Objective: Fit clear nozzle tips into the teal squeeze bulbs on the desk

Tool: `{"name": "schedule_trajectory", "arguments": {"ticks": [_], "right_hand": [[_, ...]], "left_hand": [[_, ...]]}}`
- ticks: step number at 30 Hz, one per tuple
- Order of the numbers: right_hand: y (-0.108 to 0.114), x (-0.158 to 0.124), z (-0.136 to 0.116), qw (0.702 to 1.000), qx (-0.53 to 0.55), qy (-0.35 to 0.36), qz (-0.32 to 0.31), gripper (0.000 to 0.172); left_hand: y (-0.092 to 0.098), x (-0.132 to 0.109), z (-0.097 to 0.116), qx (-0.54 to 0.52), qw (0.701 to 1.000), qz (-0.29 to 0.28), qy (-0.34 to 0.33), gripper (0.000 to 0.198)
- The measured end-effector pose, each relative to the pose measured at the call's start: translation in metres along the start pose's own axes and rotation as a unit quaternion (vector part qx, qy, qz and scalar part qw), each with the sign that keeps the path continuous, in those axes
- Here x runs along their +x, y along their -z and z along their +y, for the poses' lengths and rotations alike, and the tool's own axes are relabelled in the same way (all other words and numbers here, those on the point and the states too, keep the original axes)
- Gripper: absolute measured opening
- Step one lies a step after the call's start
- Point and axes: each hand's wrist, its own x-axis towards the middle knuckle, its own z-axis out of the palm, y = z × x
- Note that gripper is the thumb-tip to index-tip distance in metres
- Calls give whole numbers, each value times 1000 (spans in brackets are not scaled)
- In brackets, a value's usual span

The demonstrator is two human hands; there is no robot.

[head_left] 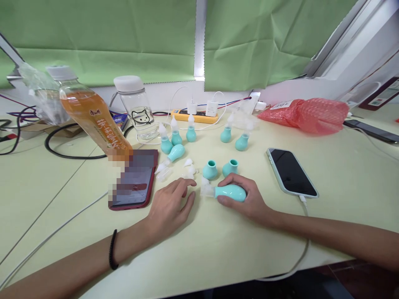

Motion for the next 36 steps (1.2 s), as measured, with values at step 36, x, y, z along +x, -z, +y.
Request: {"name": "schedule_trajectory", "arguments": {"ticks": [36], "right_hand": [[23, 22, -8, 950, -106, 284, 74, 26]], "left_hand": [[5, 4, 9, 64, 969, -118, -209, 44]]}}
